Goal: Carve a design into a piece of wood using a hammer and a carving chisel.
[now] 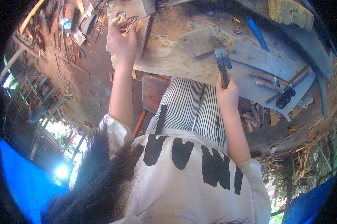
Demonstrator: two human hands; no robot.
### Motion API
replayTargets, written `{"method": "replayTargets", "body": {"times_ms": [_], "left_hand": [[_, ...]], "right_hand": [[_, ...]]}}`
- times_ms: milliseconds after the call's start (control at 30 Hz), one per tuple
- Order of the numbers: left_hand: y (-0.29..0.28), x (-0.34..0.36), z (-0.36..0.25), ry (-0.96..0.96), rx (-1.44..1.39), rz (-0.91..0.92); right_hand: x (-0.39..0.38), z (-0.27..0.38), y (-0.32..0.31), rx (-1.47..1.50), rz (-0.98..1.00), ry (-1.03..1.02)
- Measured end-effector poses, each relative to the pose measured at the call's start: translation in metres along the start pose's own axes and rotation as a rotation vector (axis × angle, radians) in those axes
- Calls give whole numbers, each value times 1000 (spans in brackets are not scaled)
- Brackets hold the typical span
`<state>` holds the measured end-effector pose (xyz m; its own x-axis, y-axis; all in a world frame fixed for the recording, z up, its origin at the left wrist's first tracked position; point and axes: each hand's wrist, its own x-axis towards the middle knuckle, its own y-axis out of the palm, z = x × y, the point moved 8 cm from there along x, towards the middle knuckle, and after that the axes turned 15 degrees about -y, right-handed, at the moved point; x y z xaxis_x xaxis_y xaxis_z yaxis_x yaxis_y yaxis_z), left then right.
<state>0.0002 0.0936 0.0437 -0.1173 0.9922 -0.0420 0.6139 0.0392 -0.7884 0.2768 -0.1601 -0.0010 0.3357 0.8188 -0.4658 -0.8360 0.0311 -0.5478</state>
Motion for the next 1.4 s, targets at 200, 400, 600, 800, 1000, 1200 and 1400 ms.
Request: {"method": "replayTargets", "body": {"times_ms": [200,400,600,800,1000,1200,1400], "left_hand": [[34,30,5,132,78,164],[39,22,-4,298,279,150],[18,17,15,-93,-153,134],[10,23,30,-157,-363,147],[6,13,21,-63,126,91],[26,18,1,64,186,176],[26,17,4,174,260,166]], "right_hand": [[-1,-4,2,18,-18,-9],[0,-11,6,73,-16,-15],[-1,-21,13,60,8,12],[2,-20,10,89,35,16],[2,-23,10,116,7,-18],[5,-24,6,70,52,28],[8,-17,-2,50,19,-27]]}}
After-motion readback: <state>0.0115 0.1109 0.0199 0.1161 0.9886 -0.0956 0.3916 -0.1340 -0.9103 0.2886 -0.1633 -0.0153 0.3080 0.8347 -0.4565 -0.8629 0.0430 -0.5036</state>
